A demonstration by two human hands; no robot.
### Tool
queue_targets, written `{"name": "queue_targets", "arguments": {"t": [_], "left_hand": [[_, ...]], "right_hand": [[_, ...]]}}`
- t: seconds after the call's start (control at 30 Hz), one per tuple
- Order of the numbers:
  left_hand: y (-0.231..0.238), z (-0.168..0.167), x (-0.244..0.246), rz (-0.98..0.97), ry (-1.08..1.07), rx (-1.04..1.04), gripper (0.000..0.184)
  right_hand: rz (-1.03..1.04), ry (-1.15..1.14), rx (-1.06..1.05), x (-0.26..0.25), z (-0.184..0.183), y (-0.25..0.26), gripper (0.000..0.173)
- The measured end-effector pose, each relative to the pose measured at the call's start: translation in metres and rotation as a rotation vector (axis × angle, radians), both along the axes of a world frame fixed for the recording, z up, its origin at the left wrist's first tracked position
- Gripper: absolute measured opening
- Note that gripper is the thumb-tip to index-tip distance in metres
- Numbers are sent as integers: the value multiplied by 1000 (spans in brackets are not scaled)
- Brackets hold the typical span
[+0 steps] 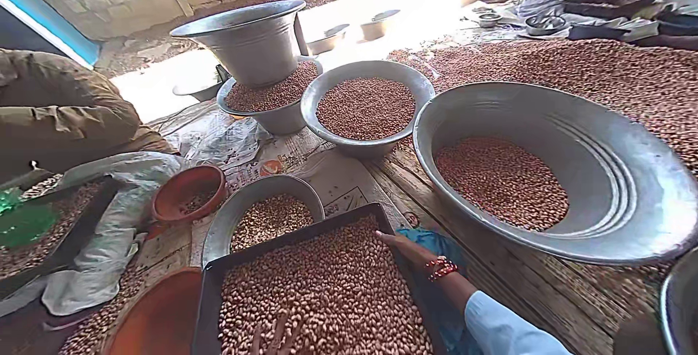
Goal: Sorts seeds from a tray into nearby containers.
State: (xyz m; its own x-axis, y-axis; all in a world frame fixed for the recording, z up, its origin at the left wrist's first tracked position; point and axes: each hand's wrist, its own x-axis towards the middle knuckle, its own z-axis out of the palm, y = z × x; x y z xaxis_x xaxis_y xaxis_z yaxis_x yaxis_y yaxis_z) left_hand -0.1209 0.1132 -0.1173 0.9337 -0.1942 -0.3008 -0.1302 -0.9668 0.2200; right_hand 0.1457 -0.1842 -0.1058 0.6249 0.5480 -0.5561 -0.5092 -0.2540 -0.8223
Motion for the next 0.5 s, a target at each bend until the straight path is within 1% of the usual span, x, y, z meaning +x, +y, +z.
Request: {"name": "queue_targets", "arguments": {"t": [0.07,0.1,0.13,0.17,0.2,0.23,0.27,0.33,0.37,0.4,0.47,0.5], "left_hand": [[30,6,4,92,-18,144,64],[35,17,19,138,52,220,62],[31,30,39,213,166,274,63],[26,32,58,287,203,288,69],[20,26,74,350,181,273,72],[9,23,93,397,196,242,70],[-5,18,109,403,179,211,67],[-41,15,134,364,193,107,57],[-60,17,141,326,239,57,57],[-77,17,143,264,268,17,60],[-99,10,124,99,189,-84,68],[-102,7,107,31,129,-146,67]], "right_hand": [[10,-7,6,1,1,0,56],[8,-13,11,1,2,1,54],[12,-19,16,1,2,1,52],[16,-21,22,0,1,0,51],[15,-21,27,-1,0,-1,51],[8,-19,32,-2,0,-2,52],[1,-19,34,-4,0,-2,52],[-12,-28,36,-6,1,-3,53],[-18,-34,36,-7,0,-4,53],[-23,-40,35,-8,-1,-4,54],[-19,-46,42,-9,-3,-5,57],[-10,-58,47,-9,-4,-5,58]]}}
